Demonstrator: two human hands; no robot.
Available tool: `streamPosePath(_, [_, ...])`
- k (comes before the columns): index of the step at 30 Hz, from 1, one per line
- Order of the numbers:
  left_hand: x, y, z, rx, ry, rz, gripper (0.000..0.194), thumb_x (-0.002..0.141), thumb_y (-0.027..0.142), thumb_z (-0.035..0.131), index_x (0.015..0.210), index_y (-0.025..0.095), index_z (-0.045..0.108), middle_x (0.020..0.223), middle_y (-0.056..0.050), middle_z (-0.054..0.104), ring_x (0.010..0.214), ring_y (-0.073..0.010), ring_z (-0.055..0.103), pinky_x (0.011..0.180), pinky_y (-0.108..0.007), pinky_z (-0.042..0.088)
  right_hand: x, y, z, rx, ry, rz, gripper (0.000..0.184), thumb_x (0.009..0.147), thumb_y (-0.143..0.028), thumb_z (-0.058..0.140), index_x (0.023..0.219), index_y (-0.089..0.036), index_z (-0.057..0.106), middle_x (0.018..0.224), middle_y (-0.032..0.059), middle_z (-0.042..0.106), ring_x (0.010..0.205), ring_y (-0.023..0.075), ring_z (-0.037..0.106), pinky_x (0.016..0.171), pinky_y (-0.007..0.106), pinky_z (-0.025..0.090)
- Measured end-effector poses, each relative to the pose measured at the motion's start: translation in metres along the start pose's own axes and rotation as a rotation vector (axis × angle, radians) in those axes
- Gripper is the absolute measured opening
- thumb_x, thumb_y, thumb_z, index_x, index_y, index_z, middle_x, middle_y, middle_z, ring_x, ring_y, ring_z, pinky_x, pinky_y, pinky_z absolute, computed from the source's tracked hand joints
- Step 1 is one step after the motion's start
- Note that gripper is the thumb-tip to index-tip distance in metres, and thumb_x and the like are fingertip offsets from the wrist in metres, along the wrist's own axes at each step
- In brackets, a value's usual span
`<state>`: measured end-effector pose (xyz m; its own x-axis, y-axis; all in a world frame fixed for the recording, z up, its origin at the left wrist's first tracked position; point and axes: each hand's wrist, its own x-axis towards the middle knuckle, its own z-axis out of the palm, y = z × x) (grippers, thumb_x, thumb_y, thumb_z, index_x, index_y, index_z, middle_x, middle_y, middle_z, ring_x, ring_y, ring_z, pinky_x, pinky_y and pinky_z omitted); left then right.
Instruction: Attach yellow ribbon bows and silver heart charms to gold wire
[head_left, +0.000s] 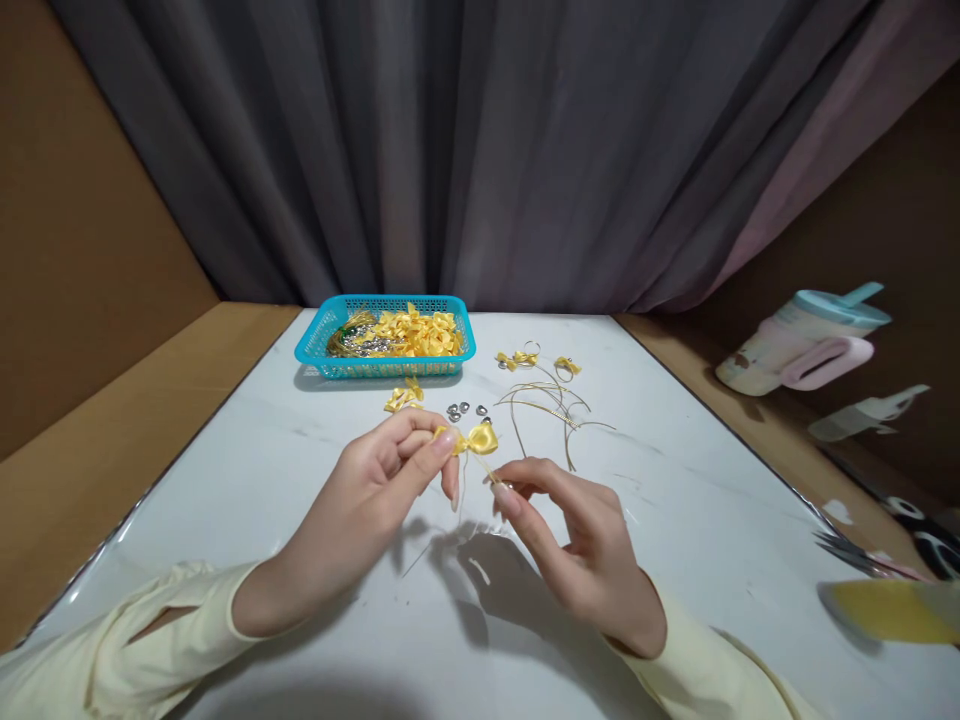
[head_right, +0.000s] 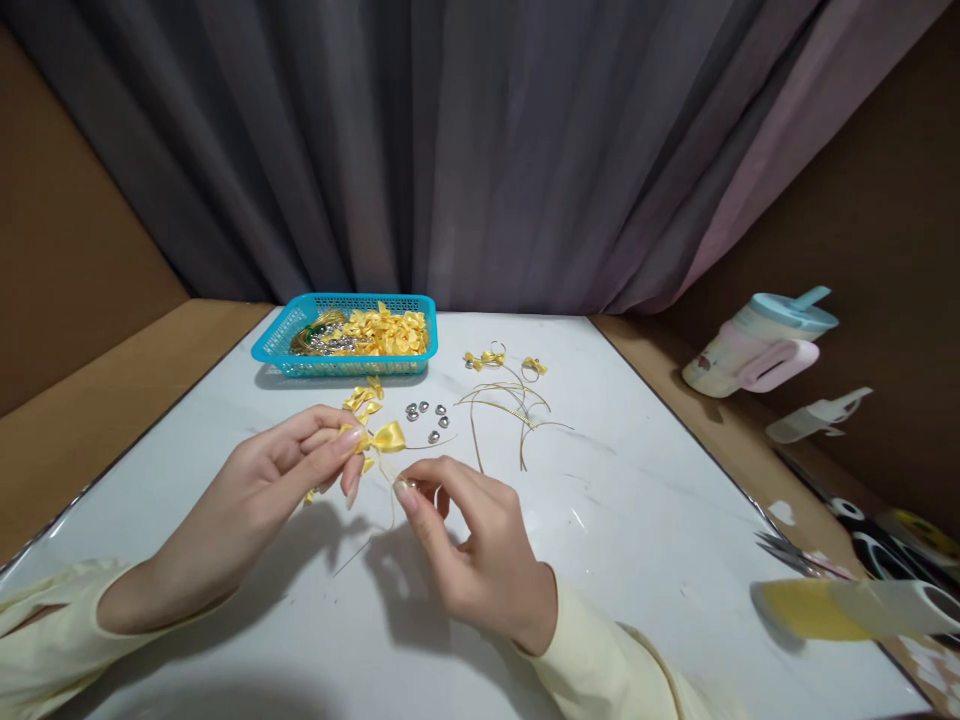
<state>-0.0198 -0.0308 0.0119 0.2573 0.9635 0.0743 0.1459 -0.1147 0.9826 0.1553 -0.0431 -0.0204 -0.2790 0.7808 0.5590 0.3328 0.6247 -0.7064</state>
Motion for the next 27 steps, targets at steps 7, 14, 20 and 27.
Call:
streamPosePath(7, [-0.001, -0.002, 0.0, 0.088, 0.063, 0.069, 0.015, 0.091, 0.03, 0.046, 0.082, 0.02, 0.052, 0.063, 0.006, 0.059, 0.061, -0.0084, 0.048, 0.058, -0.02, 0.036, -0.007, 0.002, 0.006, -0.072, 0.141, -0.094, 0.024, 0.081, -0.002, 0.054, 0.098, -0.019, 0.057, 0.083, 0.0018, 0.066, 0.068, 0.0103, 0.061, 0.058, 0.022, 0.049])
streamPosePath(14, [-0.003, -0.003, 0.002, 0.177, 0.062, 0.112, 0.013, 0.091, 0.03, 0.045, 0.085, 0.021, 0.051, 0.062, 0.006, 0.058, 0.059, -0.0087, 0.052, 0.053, -0.02, 0.037, 0.006, -0.006, 0.003, 0.123, 0.127, 0.17, 0.007, 0.084, -0.016, 0.057, 0.087, -0.017, 0.063, 0.084, 0.0037, 0.063, 0.077, 0.0139, 0.058, 0.065, 0.028, 0.049])
streamPosePath(20, [-0.004, -0.013, 0.004, 0.505, 0.153, 0.347, 0.005, 0.09, 0.021, 0.047, 0.085, 0.021, 0.049, 0.067, 0.004, 0.06, 0.068, -0.012, 0.058, 0.052, -0.021, 0.038, 0.014, -0.01, 0.006, 0.15, 0.09, 0.207, 0.004, 0.079, -0.018, 0.062, 0.082, -0.018, 0.065, 0.084, 0.0049, 0.061, 0.073, 0.0148, 0.055, 0.066, 0.031, 0.048])
streamPosePath(27, [-0.005, -0.018, 0.0, 0.722, 0.174, 0.548, 0.007, 0.088, 0.013, 0.049, 0.088, 0.02, 0.05, 0.074, 0.002, 0.063, 0.071, -0.013, 0.055, 0.071, -0.025, 0.04, 0.023, -0.014, 0.005, 0.144, 0.019, 0.253, 0.01, 0.08, -0.015, 0.059, 0.077, -0.019, 0.068, 0.078, 0.0043, 0.063, 0.071, 0.0152, 0.056, 0.066, 0.03, 0.047])
